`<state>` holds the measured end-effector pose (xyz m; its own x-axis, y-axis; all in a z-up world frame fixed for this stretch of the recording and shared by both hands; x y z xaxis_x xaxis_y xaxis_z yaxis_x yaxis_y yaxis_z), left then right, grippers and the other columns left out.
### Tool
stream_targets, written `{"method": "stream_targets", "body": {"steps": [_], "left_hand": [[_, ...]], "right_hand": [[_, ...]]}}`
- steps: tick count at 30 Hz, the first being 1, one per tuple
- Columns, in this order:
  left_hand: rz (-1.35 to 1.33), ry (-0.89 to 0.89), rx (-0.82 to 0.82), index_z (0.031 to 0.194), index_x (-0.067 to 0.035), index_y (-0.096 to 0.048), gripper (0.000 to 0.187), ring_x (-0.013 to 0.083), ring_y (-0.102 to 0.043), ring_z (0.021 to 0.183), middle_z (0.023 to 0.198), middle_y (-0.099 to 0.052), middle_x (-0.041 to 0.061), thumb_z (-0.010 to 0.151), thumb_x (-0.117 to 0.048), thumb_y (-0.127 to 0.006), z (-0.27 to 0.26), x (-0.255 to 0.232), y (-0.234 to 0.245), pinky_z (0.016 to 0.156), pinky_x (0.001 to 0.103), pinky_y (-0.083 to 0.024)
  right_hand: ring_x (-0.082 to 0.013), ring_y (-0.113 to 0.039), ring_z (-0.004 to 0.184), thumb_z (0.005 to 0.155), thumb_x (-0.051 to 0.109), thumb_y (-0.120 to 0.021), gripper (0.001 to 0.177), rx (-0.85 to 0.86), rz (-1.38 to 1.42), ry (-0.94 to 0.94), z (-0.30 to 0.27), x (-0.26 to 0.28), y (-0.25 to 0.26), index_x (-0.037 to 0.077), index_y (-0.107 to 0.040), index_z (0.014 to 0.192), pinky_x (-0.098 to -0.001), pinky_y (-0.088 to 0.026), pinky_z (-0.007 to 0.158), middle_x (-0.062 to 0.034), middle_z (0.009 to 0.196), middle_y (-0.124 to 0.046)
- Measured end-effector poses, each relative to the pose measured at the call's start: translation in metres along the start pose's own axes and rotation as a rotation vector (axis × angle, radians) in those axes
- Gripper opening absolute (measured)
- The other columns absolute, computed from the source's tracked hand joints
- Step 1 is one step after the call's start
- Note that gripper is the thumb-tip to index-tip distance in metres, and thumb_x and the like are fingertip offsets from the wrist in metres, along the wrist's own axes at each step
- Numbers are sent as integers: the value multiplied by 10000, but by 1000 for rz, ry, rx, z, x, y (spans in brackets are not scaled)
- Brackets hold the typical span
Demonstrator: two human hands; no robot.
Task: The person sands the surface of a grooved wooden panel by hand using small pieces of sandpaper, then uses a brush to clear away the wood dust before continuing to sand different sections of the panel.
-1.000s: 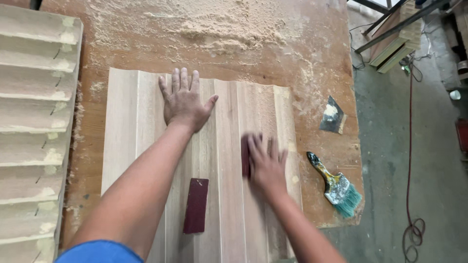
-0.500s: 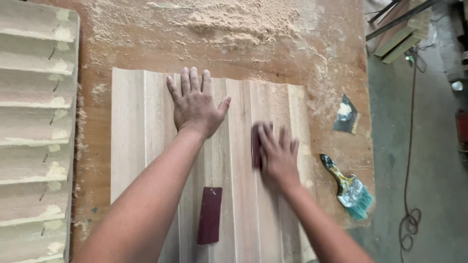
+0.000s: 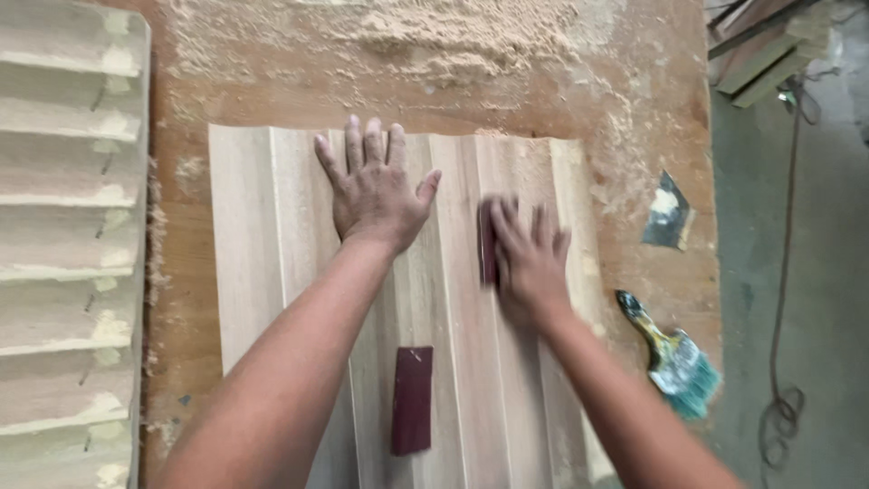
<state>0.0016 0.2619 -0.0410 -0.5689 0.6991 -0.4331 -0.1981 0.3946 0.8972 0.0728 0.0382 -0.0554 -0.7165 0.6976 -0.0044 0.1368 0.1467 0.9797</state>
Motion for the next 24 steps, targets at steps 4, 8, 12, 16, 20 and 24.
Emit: {"method": "stream_targets", "body": {"steps": [4,8,12,16,20,24], "left_hand": [[26,10,18,1537,-116,-423,816,365,-175,1545,1565,-378,175,950,-679,-485,-1,-1,-2,1196,690,20],[-5,-16,-21,1507,-92,-430,844,381,-202,1527,1526,-390,182,919,-686,-550,-6,-3,4,1189,691,0],[8,-13,-32,1510,-85,-424,875,387,-183,1530,1540,-370,182,889,-678,-595,-2,-1,-1,1183,693,-6],[6,-18,-12,1511,-87,-410,856,393,-192,1525,1524,-369,194,926,-698,-543,0,-2,5,1175,708,6],[-1,-21,9,1512,-78,-404,860,394,-183,1526,1521,-368,190,914,-675,-561,-2,1,1,1170,710,-2],[-7,-26,-27,1496,-77,-414,866,392,-190,1522,1517,-376,184,885,-659,-607,1,1,-2,1173,715,-3]], "right_hand": [[-470,-102,1543,1083,361,-405,578,-51,58,2,87,1,24,380,-259,1642,-773,-169,1162,120,1704,-235],[-457,-124,1545,1075,350,-339,577,14,83,-14,0,9,20,369,-247,1644,-746,-139,1171,90,1701,-256],[-444,-105,1550,1042,380,-380,618,78,-7,-16,-55,-9,-23,403,-238,1644,-728,-135,1164,101,1702,-250],[-467,-113,1544,1089,367,-350,555,-57,111,24,74,5,17,358,-283,1640,-761,-147,1151,42,1682,-314],[-469,-100,1540,1103,339,-363,552,-72,143,25,65,9,22,358,-267,1646,-761,-111,1167,81,1702,-256],[-475,-126,1534,1048,380,-362,604,92,92,-18,-48,1,-7,382,-246,1640,-720,-133,1169,106,1704,-241]]}}
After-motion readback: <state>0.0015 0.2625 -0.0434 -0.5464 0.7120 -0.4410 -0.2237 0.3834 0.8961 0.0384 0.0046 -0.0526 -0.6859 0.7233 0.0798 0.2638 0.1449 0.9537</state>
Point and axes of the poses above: each hand's wrist, its own z-axis towards the middle knuckle, its own y-axis out of the back of the hand, x = y × z, the point moved 7 cm from there along z, towards the middle knuckle
